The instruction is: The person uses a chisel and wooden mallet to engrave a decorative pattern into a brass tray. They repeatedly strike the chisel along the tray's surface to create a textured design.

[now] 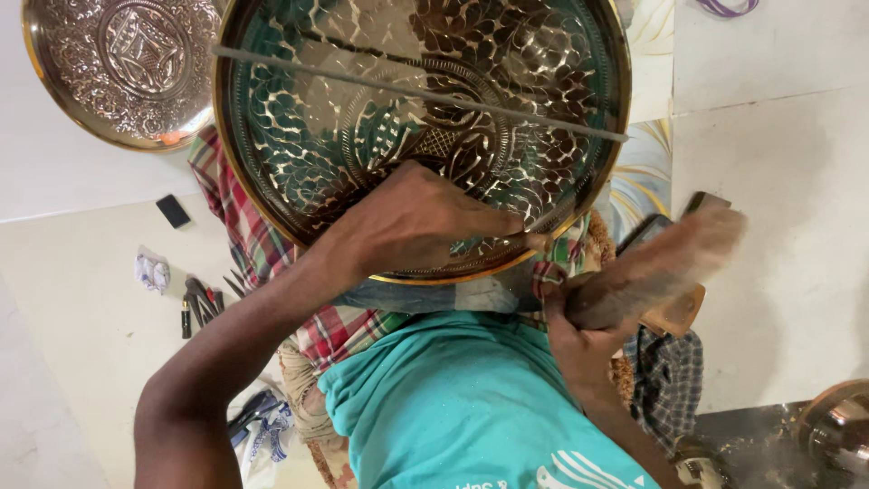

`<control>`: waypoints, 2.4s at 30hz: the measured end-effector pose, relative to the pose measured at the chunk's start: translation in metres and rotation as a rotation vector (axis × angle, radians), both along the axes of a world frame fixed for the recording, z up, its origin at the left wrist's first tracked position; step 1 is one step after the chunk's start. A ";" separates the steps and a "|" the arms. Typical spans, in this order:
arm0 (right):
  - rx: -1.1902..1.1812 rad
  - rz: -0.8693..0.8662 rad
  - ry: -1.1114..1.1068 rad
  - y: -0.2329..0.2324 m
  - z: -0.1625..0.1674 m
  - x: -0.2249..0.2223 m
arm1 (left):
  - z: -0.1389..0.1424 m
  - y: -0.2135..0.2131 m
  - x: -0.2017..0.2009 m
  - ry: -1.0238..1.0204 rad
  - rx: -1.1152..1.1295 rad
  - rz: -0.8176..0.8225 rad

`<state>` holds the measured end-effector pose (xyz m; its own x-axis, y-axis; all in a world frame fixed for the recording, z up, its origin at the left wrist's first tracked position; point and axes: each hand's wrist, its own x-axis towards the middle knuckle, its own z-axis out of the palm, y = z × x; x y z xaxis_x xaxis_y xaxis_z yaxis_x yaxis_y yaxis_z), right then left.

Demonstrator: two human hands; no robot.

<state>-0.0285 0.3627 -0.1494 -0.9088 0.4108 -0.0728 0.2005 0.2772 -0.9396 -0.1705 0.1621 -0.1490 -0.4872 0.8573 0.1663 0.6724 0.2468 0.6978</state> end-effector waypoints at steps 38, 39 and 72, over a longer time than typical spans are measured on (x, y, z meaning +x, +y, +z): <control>-0.324 -0.046 -0.175 -0.005 0.012 -0.003 | 0.000 0.011 -0.007 -0.118 -0.005 -0.075; -0.270 -0.031 -0.150 -0.006 0.012 -0.003 | 0.000 0.012 -0.007 -0.100 -0.014 -0.109; 0.015 0.020 0.008 0.003 0.003 0.005 | 0.011 0.017 -0.006 -0.001 -0.138 -0.145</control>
<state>-0.0232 0.3659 -0.1461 -0.9174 0.3935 -0.0594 0.1872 0.2951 -0.9370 -0.1762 0.1793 -0.1378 -0.3575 0.9330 0.0418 0.7075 0.2413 0.6643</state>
